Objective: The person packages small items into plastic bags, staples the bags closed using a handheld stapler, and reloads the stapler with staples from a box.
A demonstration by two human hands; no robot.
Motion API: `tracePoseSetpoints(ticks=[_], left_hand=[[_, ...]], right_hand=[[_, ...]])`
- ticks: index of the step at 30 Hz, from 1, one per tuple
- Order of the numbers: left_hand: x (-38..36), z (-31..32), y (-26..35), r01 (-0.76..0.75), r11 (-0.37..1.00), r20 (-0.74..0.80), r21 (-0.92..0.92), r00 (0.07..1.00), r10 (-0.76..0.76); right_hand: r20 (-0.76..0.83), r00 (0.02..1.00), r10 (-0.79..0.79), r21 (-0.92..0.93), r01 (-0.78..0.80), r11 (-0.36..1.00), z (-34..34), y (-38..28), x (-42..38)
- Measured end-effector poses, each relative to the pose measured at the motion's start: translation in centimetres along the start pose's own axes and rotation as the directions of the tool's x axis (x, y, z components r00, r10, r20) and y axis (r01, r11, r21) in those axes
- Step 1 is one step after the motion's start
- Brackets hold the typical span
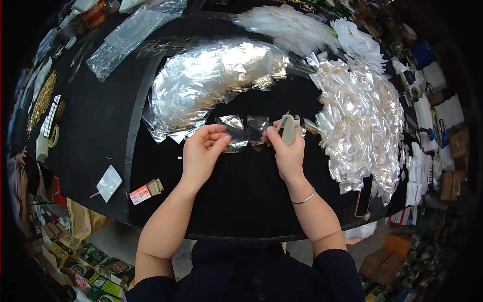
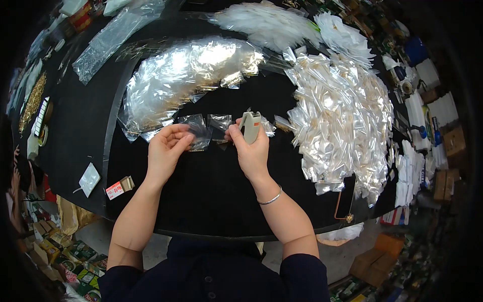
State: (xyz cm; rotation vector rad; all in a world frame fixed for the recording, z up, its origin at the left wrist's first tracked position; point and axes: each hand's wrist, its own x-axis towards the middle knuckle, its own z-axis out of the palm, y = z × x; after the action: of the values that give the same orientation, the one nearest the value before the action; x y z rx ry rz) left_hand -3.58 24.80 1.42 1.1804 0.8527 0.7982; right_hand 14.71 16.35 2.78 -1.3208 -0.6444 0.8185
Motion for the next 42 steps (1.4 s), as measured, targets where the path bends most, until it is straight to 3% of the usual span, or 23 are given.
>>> tracePoseSetpoints(ticks=[8, 19, 36, 40, 42], left_hand=[[-0.1, 0.1, 0.2, 0.002, 1.000, -0.001, 0.009, 1.000, -0.002], [-0.4, -0.1, 0.4, -0.021, 0.988, 0.044, 0.153, 0.999, 0.014], [-0.8, 0.1, 0.8, -0.013, 0.991, 0.058, 0.133, 0.998, 0.005], [-1.2, 0.2, 1.2, -0.112, 0.985, 0.216, 0.132, 0.973, 0.082], [-1.5, 0.6, 1.7, -0.304, 0.905, 0.228, 0.297, 0.943, 0.242]], right_hand=[[-0.004, 0.999, -0.041, 0.004, 0.041, 0.999, -0.3, 0.2, 0.3], [-0.034, 0.996, -0.079, -0.009, 0.079, 0.997, 0.0, 0.2, 0.1], [-0.056, 0.989, -0.137, -0.060, 0.134, 0.989, -0.1, 0.3, 0.1], [-0.022, 0.991, -0.134, -0.033, 0.133, 0.991, 0.3, 0.1, -0.4], [0.007, 0.994, -0.113, -0.037, 0.113, 0.993, 0.4, 0.0, -0.8]])
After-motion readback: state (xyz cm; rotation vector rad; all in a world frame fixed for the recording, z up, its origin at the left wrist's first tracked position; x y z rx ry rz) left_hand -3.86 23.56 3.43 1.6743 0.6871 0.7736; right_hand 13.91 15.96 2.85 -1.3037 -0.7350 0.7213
